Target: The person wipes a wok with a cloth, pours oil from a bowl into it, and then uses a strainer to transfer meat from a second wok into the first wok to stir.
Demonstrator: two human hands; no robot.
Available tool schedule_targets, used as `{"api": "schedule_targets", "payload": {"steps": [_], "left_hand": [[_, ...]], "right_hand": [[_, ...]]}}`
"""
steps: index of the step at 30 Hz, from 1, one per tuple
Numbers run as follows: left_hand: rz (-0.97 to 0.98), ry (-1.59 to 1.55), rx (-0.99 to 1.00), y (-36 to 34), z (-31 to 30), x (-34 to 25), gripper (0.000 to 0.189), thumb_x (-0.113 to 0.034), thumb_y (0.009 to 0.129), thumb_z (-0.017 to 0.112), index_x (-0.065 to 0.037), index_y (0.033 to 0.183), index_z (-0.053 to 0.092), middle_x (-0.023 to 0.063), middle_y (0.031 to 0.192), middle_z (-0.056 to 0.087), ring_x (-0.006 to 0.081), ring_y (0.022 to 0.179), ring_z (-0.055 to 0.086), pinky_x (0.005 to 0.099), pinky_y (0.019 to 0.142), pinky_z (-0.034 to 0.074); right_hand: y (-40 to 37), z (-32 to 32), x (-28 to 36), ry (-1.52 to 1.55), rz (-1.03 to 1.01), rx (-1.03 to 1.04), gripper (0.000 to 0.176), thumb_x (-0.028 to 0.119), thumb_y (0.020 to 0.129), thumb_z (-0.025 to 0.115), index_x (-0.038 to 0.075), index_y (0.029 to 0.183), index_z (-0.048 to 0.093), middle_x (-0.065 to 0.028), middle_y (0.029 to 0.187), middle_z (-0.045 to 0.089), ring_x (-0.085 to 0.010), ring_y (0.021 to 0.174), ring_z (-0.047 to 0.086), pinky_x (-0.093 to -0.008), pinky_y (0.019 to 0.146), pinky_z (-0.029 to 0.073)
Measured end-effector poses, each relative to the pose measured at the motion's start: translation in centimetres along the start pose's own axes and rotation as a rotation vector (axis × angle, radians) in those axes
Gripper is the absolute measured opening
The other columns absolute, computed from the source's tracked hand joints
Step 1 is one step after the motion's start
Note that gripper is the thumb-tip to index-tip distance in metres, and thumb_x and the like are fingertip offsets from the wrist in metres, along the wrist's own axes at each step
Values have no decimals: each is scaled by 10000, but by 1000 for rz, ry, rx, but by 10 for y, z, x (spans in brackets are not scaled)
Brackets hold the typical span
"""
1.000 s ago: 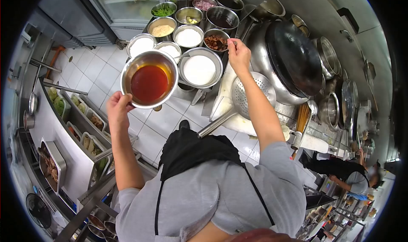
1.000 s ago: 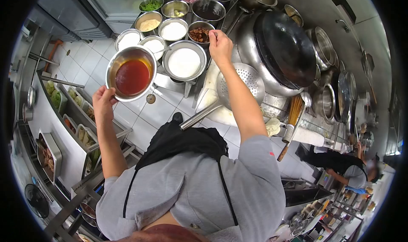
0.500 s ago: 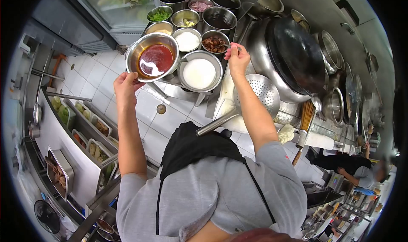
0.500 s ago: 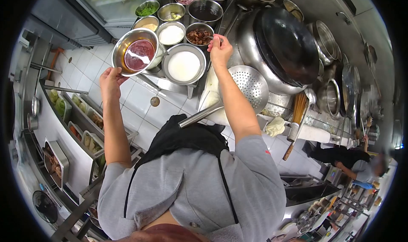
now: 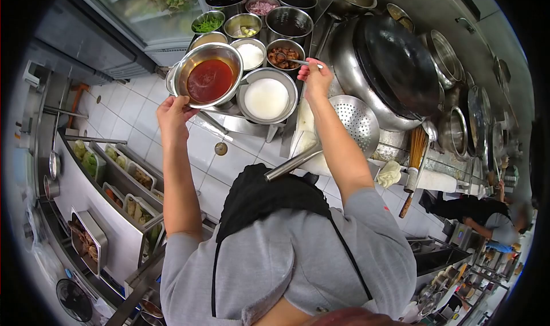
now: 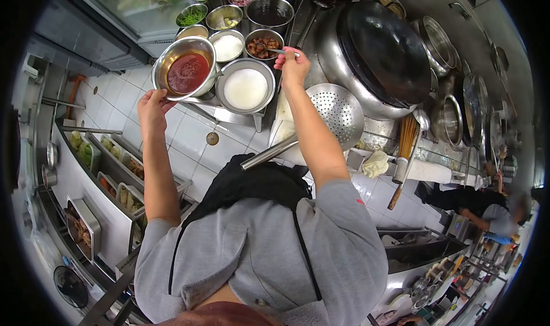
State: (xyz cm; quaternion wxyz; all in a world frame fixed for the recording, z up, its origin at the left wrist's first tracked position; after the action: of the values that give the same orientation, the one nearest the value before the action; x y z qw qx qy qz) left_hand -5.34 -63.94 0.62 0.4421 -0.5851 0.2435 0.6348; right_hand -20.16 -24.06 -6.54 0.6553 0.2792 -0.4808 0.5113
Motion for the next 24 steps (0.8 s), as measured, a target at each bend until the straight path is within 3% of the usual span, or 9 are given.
{"api": "schedule_targets", "payload": {"steps": [6,9,12,18,24], "left_hand": [[8,-7,26,6,10,1,87,-51,801,595,18,768,555,90,742,597,165,610,616,324,632,594],[0,-19,39,13,12,6,92,-48,800,596,29,776,552,100,751,603,175,626,624,324,639,593],[-8,-19,33,11,20,3,93,-40,802,596,30,772,542,107,750,603,182,641,629,325,640,594],[10,-45,27,27,36,6,119,-29,807,596,1,721,519,118,756,606,179,642,629,317,634,599],[47,-40,50,54,68,7,138,-31,790,608,-5,681,528,99,715,601,160,593,611,293,586,592]], "right_hand": [[-5,0,-4,27,95,13,172,138,964,532,-14,945,609,-86,678,601,-151,506,561,-284,457,515],[-2,-17,-18,81,212,-82,154,121,954,535,-13,941,610,-89,693,602,-169,555,583,-289,498,521],[0,-29,-30,193,306,-164,155,111,953,509,-5,912,604,-96,677,598,-175,506,567,-299,460,514],[11,-34,-6,226,251,-171,153,110,946,518,2,896,615,-94,664,596,-176,510,574,-294,448,508],[7,-8,74,228,73,-57,137,118,939,552,-2,936,617,-87,684,612,-162,524,581,-283,453,510]]}}
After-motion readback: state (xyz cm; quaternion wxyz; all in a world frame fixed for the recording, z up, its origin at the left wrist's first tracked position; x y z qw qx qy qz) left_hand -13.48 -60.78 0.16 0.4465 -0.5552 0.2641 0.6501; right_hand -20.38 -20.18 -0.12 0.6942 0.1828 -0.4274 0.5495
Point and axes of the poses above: each hand's wrist, its own y-axis towards the middle knuckle, its own z-axis out of the palm, x = y × z, the point moved 10 cm from there along y, towards the middle knuckle
